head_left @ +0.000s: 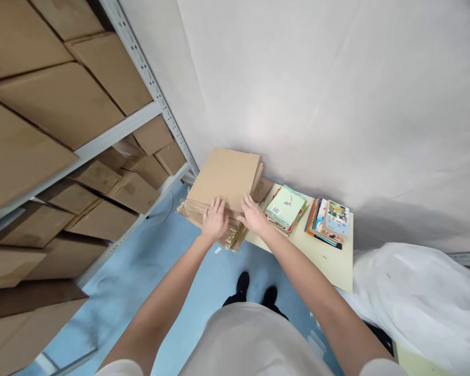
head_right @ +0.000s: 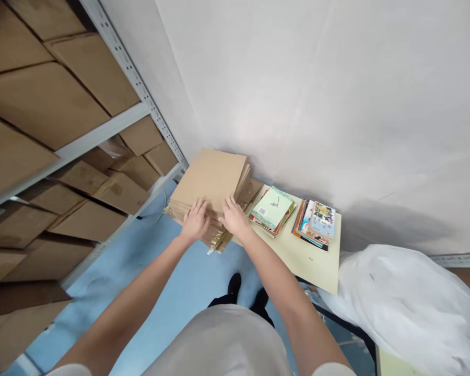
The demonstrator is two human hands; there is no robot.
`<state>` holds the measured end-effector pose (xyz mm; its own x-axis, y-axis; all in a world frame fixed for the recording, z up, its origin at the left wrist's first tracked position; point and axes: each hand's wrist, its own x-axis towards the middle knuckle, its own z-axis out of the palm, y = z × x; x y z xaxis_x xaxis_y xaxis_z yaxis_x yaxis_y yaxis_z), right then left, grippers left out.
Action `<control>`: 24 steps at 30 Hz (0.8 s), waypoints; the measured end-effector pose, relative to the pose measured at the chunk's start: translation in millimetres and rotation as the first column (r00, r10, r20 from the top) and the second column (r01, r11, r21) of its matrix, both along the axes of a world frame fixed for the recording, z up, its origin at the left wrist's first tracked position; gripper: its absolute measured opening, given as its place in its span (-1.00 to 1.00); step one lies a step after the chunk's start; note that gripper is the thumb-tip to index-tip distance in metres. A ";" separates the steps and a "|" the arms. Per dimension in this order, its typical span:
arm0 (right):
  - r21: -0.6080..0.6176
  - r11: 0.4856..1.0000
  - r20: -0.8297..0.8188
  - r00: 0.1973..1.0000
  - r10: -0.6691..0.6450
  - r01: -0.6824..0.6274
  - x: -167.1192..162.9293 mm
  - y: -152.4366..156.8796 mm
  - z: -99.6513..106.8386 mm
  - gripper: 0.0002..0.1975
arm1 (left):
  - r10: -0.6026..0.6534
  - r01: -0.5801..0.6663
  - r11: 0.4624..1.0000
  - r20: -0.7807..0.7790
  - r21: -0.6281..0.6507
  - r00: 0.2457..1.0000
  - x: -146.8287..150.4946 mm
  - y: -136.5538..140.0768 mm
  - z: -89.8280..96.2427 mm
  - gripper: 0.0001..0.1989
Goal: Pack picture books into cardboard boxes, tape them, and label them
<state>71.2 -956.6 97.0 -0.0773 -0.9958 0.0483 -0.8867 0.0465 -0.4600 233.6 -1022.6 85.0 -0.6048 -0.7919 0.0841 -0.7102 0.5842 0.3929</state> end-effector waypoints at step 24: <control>0.217 0.963 -0.485 0.839 0.246 -0.157 0.9 -30.6 11.4 -0.73 | 0.482 -0.181 0.791 -0.412 0.585 0.774 -0.6 -3.4 -23.2 -0.62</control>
